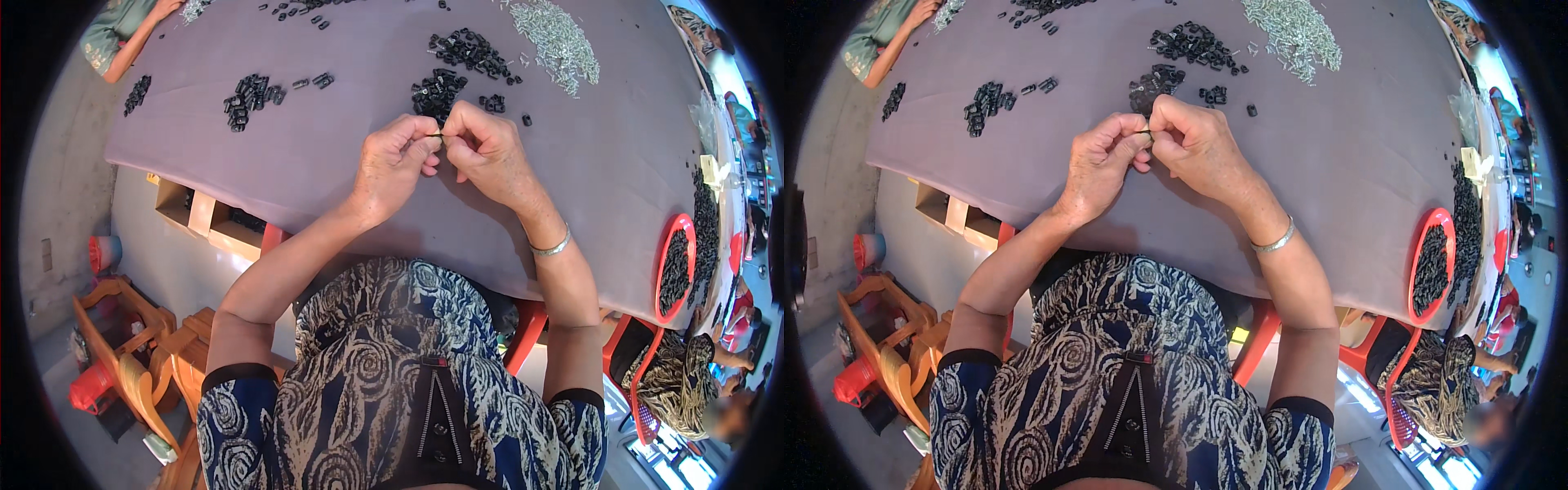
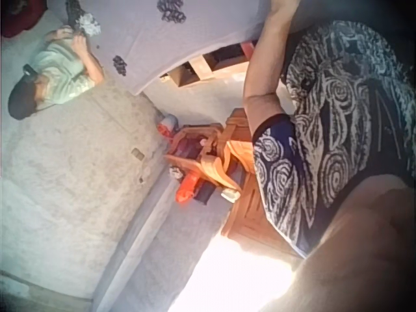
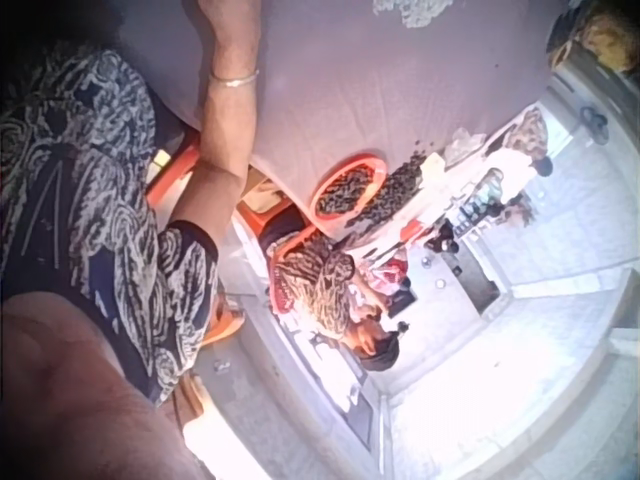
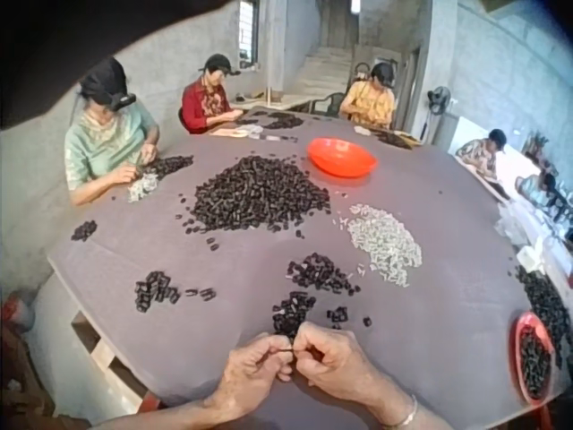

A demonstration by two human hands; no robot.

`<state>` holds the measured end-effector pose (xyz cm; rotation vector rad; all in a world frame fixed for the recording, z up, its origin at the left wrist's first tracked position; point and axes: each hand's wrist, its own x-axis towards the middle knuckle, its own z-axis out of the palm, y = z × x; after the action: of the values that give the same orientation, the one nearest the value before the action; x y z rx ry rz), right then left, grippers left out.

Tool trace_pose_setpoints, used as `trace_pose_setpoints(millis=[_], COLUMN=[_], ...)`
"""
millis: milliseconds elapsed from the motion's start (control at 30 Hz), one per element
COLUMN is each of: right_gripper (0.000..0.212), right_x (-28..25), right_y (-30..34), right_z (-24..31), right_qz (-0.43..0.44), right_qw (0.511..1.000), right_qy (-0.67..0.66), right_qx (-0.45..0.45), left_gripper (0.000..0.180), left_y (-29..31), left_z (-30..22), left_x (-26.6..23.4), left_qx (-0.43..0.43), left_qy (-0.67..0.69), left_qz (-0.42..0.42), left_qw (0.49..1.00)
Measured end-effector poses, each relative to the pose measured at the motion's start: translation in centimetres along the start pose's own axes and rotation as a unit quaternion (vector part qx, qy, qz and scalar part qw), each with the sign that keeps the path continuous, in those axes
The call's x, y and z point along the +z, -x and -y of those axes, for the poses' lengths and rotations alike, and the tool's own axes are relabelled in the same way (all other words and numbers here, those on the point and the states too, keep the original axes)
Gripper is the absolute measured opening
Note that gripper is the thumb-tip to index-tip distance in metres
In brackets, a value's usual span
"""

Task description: Inspecting and sorting small black components on a shared workshop table.

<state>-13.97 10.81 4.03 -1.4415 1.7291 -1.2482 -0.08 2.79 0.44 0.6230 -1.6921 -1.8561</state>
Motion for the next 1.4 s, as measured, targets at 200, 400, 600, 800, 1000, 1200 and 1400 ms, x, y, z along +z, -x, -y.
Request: trace_pose_setpoints(millis=[200,400,600,800,1000,1200,1400], right_gripper=[0.008,0.001,0.007,0.024,0.039,0.042,0.042], right_x=[-0.3,-0.8,-1.1,-1.4,-0.7,1.0,0.4], right_y=[0.1,0.2,0.0,-0.2,0.3,0.4,0.3], right_z=[-0.4,0.0,0.1,-0.2,0.2,-0.3,0.1], right_qz=[-0.022,-0.009,-0.019,-0.02,0.045,0.037,0.018], right_qw=[0.999,0.999,0.996,0.982,0.971,0.921,0.947], right_qy=[0.03,-0.04,-0.078,-0.162,-0.198,-0.339,-0.271], right_qx=[-0.035,0.01,0.029,0.094,0.128,0.188,0.174], left_gripper=[0.009,0.01,0.011,0.012,0.013,0.012,0.014], left_y=[-0.2,-0.5,-0.9,-1.0,-0.6,-0.4,-0.6], left_z=[-0.1,0.0,0.0,-0.2,-0.6,-0.1,-0.2], left_x=[0.2,-0.2,-0.5,-1.0,-0.3,0.7,0.3], left_qx=[-0.016,-0.03,-0.036,-0.035,0.019,0.0,-0.014], left_qy=[0.043,0.074,0.09,0.117,0.088,0.138,0.123], left_qz=[-0.004,0.018,0.031,0.037,0.021,0.003,0.001], left_qw=[0.999,0.997,0.995,0.992,0.996,0.99,0.992])
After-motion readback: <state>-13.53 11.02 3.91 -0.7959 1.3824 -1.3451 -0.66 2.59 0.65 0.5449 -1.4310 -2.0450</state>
